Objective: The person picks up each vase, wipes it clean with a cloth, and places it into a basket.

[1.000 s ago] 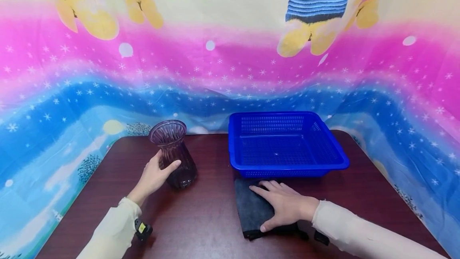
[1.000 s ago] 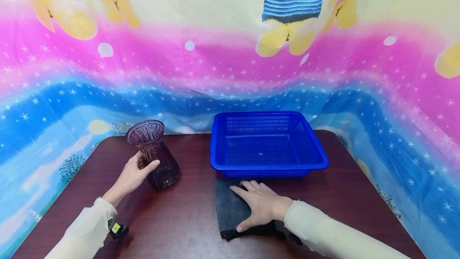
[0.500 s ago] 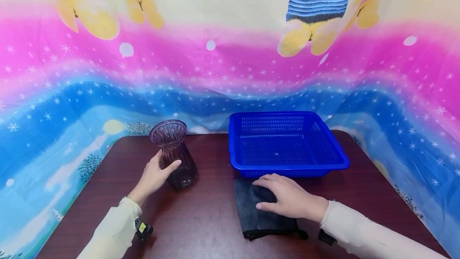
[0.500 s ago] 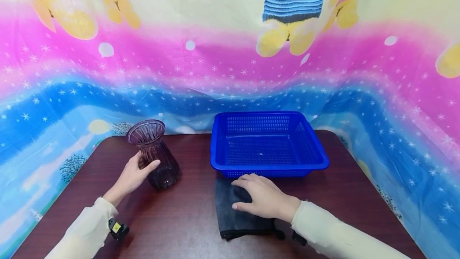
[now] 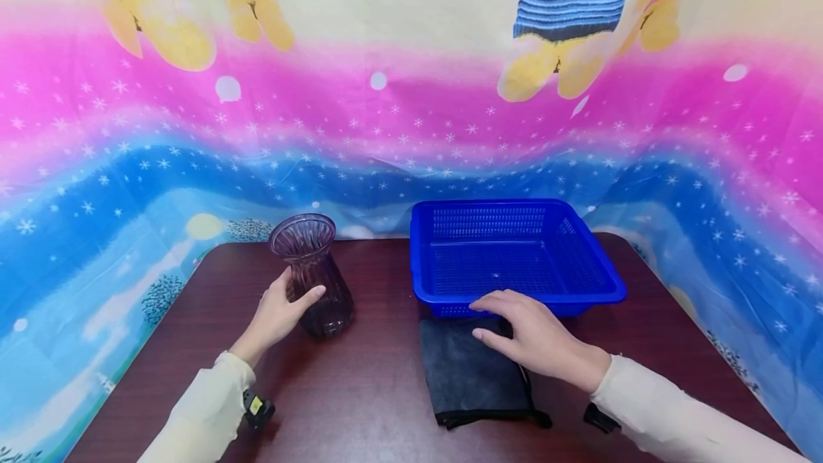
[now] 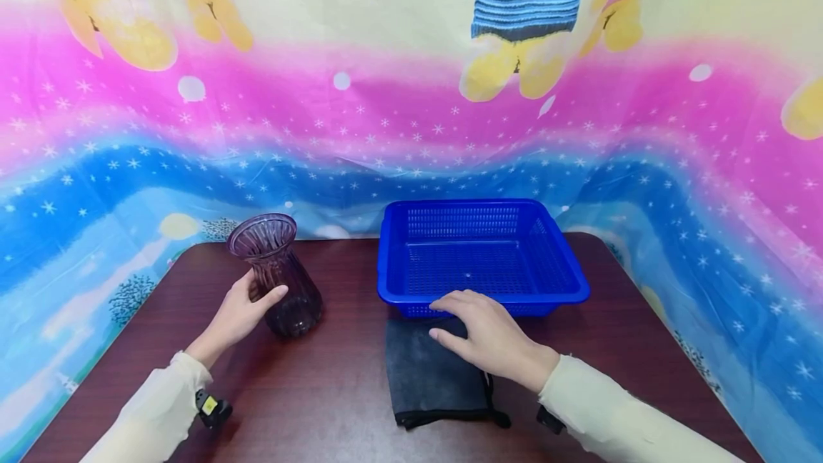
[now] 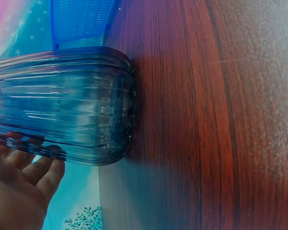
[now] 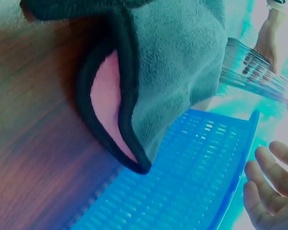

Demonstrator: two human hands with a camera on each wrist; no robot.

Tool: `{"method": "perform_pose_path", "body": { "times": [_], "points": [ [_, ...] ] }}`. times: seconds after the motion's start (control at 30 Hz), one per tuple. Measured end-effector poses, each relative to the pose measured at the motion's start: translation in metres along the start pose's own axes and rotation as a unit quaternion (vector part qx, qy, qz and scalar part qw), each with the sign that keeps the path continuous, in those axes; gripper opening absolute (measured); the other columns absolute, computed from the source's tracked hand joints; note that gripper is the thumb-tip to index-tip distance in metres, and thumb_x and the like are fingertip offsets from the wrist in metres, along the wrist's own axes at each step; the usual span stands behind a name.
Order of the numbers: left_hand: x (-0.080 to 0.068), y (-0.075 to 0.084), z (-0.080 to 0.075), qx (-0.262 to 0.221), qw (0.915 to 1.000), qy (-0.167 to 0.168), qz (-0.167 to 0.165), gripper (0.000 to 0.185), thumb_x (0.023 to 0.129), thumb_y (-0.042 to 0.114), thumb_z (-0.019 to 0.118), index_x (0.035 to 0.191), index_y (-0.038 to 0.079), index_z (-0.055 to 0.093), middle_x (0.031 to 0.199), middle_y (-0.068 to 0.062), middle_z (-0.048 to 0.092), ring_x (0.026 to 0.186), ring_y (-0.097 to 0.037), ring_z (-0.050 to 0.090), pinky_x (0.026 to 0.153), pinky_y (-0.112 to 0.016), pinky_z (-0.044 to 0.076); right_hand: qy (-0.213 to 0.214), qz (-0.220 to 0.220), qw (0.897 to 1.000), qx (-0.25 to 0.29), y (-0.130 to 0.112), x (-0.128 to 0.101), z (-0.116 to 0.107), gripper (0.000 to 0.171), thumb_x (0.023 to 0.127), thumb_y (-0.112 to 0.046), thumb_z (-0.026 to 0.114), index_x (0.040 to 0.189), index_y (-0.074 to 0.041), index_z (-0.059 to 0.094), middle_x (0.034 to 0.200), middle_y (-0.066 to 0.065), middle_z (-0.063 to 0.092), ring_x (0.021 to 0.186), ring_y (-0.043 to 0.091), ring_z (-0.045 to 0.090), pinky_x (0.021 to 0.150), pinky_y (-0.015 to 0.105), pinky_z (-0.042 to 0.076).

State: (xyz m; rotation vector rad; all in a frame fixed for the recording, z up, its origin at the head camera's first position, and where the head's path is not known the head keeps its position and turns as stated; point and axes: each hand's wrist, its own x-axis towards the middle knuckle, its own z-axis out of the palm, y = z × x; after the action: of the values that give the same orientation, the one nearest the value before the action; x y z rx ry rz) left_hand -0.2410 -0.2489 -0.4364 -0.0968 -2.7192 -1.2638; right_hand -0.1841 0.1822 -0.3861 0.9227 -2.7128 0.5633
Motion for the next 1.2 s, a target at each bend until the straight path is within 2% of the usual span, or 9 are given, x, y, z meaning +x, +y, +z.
{"method": "perform_pose_path", "body": {
  "times": [0.17,0.47,0.67,0.9,1.2],
  "points": [
    [0.000,0.000,-0.001,0.001,1.0000,-0.004,-0.006,0.082,0.095,0.051,0.065,0.154,0.001,0.035,0.148,-0.027,0.052,0.140,-0.042,0.048,0.114,-0.059,0.040,0.026,0.015,1.000,0.006,0.006,-0.001,-0.005,0.034,0.093,-0.034,0.074,0.123,-0.018,0.071,0.120,-0.005,0.071,0.114,0.017,0.067,0.095,0.047,0.056],
    [-0.001,0.001,-0.001,-0.006,1.0000,-0.003,-0.005,0.080,0.095,0.049,0.065,0.152,0.002,0.037,0.147,-0.026,0.054,0.139,-0.042,0.050,0.114,-0.059,0.040,0.080,0.020,0.997,-0.004,0.027,-0.002,-0.011,0.031,0.092,-0.027,0.076,0.121,-0.017,0.072,0.120,0.001,0.073,0.114,0.022,0.066,0.094,0.051,0.054],
    [-0.001,0.001,0.000,-0.010,0.9999,-0.005,-0.007,0.082,0.095,0.049,0.066,0.154,0.002,0.035,0.148,-0.027,0.052,0.140,-0.042,0.048,0.115,-0.059,0.039,0.064,0.051,0.996,-0.019,0.046,-0.005,-0.011,0.033,0.093,-0.030,0.074,0.123,-0.017,0.071,0.123,0.004,0.072,0.117,0.028,0.062,0.097,0.059,0.045],
    [0.000,0.001,0.000,-0.010,0.9999,-0.005,-0.007,0.081,0.095,0.049,0.066,0.154,0.003,0.035,0.149,-0.026,0.051,0.141,-0.041,0.048,0.115,-0.059,0.039,0.037,0.073,0.996,-0.037,0.063,-0.011,-0.013,0.038,0.094,-0.039,0.071,0.123,-0.015,0.071,0.125,0.008,0.070,0.119,0.033,0.061,0.100,0.064,0.043],
    [-0.001,0.001,0.000,-0.011,0.9997,-0.012,-0.016,0.085,0.095,0.051,0.064,0.157,0.003,0.030,0.152,-0.026,0.047,0.143,-0.041,0.044,0.117,-0.059,0.037,0.001,0.091,0.995,-0.048,0.080,-0.019,-0.011,0.043,0.097,-0.045,0.065,0.124,-0.012,0.071,0.121,0.008,0.073,0.115,0.032,0.067,0.097,0.058,0.051]
  ]
}}
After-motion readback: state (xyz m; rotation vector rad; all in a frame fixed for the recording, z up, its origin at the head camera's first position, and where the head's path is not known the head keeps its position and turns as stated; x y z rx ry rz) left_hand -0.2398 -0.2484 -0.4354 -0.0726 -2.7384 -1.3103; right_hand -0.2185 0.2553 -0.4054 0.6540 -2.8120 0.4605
